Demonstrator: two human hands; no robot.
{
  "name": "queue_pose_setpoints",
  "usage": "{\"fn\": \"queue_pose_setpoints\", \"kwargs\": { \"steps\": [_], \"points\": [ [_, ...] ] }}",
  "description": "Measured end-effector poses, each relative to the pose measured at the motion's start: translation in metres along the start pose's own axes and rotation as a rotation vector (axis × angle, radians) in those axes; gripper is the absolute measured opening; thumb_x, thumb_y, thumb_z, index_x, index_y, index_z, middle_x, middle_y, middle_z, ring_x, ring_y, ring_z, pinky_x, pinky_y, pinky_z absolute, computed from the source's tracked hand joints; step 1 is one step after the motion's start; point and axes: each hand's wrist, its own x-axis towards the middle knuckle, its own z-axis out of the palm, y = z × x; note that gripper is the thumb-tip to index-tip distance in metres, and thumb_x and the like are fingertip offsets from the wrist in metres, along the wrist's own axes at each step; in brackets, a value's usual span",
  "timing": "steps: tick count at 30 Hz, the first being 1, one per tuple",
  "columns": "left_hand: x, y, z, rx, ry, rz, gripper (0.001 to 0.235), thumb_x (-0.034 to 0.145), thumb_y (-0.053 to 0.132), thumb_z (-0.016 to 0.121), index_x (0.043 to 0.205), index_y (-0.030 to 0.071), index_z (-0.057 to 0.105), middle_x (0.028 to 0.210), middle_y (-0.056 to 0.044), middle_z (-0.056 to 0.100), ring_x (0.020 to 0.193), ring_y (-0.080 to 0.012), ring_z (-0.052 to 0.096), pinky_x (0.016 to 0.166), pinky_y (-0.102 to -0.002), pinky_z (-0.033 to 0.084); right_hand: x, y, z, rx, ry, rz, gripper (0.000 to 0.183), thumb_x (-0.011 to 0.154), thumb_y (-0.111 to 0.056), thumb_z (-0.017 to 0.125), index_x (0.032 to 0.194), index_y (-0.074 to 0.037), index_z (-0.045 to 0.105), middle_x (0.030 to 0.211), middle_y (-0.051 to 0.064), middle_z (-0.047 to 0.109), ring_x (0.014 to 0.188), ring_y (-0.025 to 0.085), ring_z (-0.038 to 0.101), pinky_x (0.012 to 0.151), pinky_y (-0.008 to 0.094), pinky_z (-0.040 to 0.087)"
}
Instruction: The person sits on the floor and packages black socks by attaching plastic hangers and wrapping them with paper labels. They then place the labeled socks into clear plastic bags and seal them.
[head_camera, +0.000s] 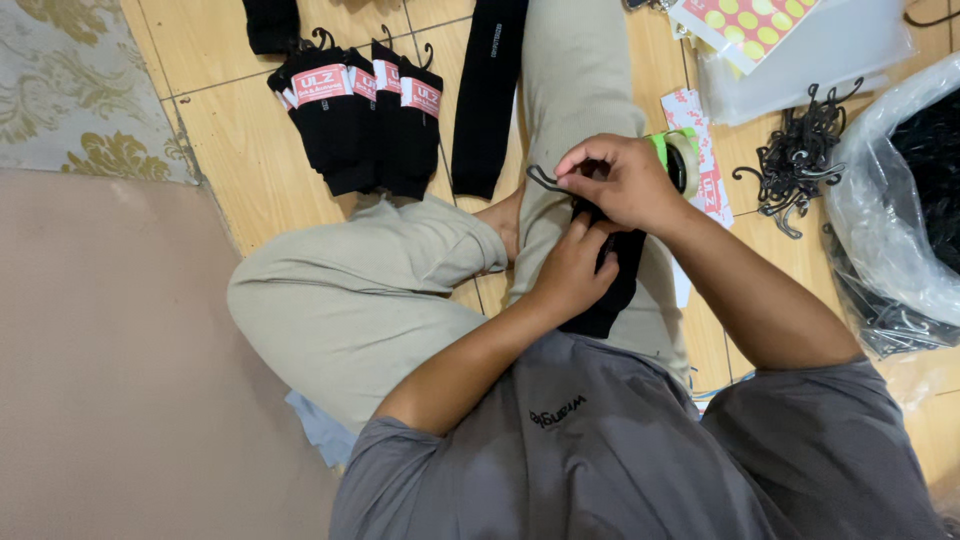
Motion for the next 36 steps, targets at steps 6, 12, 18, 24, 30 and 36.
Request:
{"fn": "queue_pose_setpoints", "kwargs": {
  "steps": [6, 12, 18, 24, 30, 36],
  "points": [
    [0.005, -0.014, -0.012, -0.221, -0.004, -0.013, 0.051, 0.087, 0.012, 0.067, 0.135, 0.025, 0.06, 0.112, -0.01, 0.056, 0.115, -0.037, 0.062, 0.098, -0.043, 0.053, -0.001, 0.001, -0.057, -0.363, -0.28, -0.057, 0.012, 0.087, 0.004, 0.074, 0.096, -0.003, 0.079, 0.09, 0.023, 0.073, 0.088, 0.047, 0.069, 0.081, 0.052, 0.055],
    [0.007, -0.024, -0.022, -0.176, -0.096, -0.098, 0.055, 0.082, 0.02, 0.073, 0.133, 0.037, 0.063, 0.112, -0.006, 0.054, 0.114, -0.031, 0.061, 0.097, -0.042, 0.05, -0.039, 0.027, -0.079, -0.35, 0.171, -0.071, 0.022, 0.093, 0.007, 0.08, 0.108, -0.01, 0.08, 0.092, 0.009, 0.069, 0.077, 0.027, 0.065, 0.074, 0.037, 0.053],
    [0.008, 0.042, -0.046, 0.418, 0.215, 0.292, 0.057, 0.085, 0.023, 0.075, 0.138, 0.013, 0.056, 0.15, -0.019, 0.046, 0.147, -0.0426, 0.041, 0.113, -0.052, 0.04, -0.206, 0.194, -0.08, -0.362, 0.305, 0.799, 0.03, 0.089, -0.027, 0.08, 0.118, -0.019, 0.075, 0.093, 0.008, 0.071, 0.079, 0.029, 0.068, 0.071, 0.041, 0.05],
    [0.015, 0.028, -0.019, 0.61, -0.255, 0.145, 0.086, 0.102, 0.053, 0.057, 0.164, 0.004, 0.024, 0.174, -0.019, 0.009, 0.162, -0.031, 0.001, 0.124, -0.066, -0.006, -0.232, 0.182, -0.036, 0.02, 0.474, 0.807, 0.037, 0.094, -0.023, 0.086, 0.12, -0.002, 0.071, 0.112, 0.025, 0.066, 0.095, 0.032, 0.068, 0.079, 0.041, 0.054],
    [-0.025, 0.049, -0.009, 0.467, -0.071, 0.476, 0.054, 0.081, 0.024, 0.075, 0.131, 0.005, 0.066, 0.141, -0.02, 0.061, 0.144, -0.043, 0.047, 0.119, -0.071, 0.027, -0.136, 0.008, -0.07, -0.448, 0.59, -0.207, 0.024, 0.092, 0.012, 0.082, 0.108, -0.006, 0.086, 0.097, 0.011, 0.072, 0.079, 0.028, 0.064, 0.079, 0.036, 0.052],
    [-0.04, 0.041, -0.011, 0.114, -0.262, 0.508, 0.027, 0.094, 0.03, 0.064, 0.116, 0.018, 0.074, 0.114, -0.005, 0.076, 0.12, -0.0228, 0.069, 0.115, -0.051, 0.045, -0.125, 0.018, -0.022, -0.654, 0.176, -0.344, 0.02, 0.098, -0.023, 0.069, 0.115, -0.019, 0.077, 0.109, 0.004, 0.066, 0.101, 0.032, 0.059, 0.081, 0.044, 0.044]
  ]
}}
